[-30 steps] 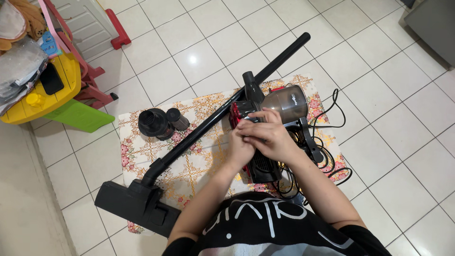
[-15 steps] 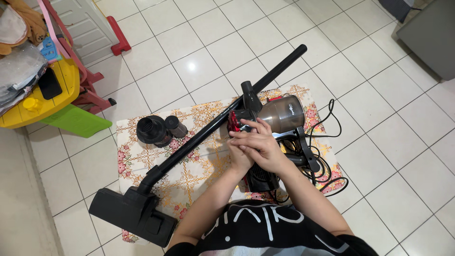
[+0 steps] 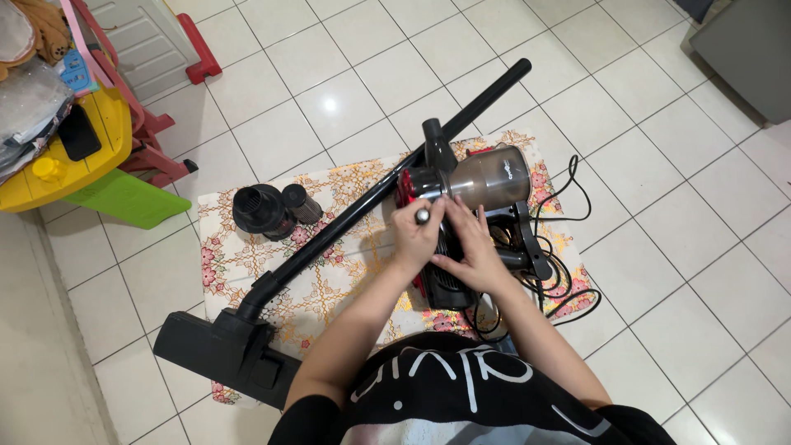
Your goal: The person works on a corded stick vacuum cleaner laid on a small table, detaching the dust cup and handle assembly, separating the filter components, and using a screwdriver to unscrew parts of the motor housing while manipulating the body and power cord.
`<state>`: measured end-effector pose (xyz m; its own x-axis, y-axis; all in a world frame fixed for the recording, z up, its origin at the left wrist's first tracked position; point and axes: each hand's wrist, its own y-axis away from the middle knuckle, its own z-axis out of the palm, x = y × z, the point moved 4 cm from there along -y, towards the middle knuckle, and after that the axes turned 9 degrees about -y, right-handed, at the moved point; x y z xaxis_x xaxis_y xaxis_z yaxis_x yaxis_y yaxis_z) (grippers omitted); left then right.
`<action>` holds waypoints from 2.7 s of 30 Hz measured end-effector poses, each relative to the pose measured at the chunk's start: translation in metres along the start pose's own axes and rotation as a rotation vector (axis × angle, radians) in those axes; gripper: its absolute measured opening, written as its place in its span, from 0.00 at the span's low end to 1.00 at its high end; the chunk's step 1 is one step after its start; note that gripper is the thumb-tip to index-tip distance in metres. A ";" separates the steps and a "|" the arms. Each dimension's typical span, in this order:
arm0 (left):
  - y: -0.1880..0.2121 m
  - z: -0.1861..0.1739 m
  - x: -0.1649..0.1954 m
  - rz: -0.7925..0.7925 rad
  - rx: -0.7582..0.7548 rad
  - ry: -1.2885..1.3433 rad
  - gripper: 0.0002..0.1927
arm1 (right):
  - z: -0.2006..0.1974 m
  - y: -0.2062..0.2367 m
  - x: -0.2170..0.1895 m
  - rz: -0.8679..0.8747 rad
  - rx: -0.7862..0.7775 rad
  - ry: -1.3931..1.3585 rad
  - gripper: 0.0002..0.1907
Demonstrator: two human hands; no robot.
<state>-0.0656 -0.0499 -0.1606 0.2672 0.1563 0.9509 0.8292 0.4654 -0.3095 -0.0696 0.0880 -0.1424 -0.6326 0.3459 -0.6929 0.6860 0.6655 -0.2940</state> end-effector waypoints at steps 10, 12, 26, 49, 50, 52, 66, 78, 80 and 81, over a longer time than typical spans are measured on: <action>-0.043 -0.012 0.018 0.105 -0.456 0.028 0.09 | 0.020 -0.015 0.007 0.199 0.196 0.141 0.35; -0.042 -0.027 0.021 -0.015 -0.658 0.091 0.17 | 0.020 -0.015 0.007 0.218 0.183 0.120 0.37; -0.039 -0.047 0.064 0.428 -0.130 -0.533 0.19 | 0.025 -0.009 0.018 0.242 0.128 0.095 0.41; -0.017 -0.036 0.046 0.493 -0.069 -0.605 0.18 | -0.011 0.009 0.050 0.232 0.428 -0.364 0.28; -0.017 -0.037 0.047 0.507 -0.073 -0.603 0.17 | -0.010 0.010 0.050 0.251 0.394 -0.305 0.31; -0.018 -0.039 0.047 0.473 -0.117 -0.583 0.17 | -0.004 0.014 0.049 0.290 0.326 -0.190 0.39; -0.020 -0.004 0.034 0.176 -0.036 -0.084 0.09 | 0.011 -0.024 0.011 0.257 0.212 0.144 0.42; -0.037 0.012 0.007 0.050 -0.059 -0.059 0.21 | 0.016 -0.056 0.004 0.220 0.127 0.207 0.46; -0.040 0.011 0.009 0.084 -0.095 -0.054 0.21 | 0.015 -0.058 0.002 0.224 0.133 0.188 0.48; -0.042 0.011 0.009 0.097 -0.112 -0.052 0.21 | 0.014 -0.058 0.001 0.238 0.129 0.179 0.48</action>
<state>-0.1032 -0.0587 -0.1396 0.3256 0.2422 0.9140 0.8511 0.3461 -0.3949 -0.1049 0.0403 -0.1350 -0.4944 0.6004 -0.6286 0.8549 0.4666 -0.2268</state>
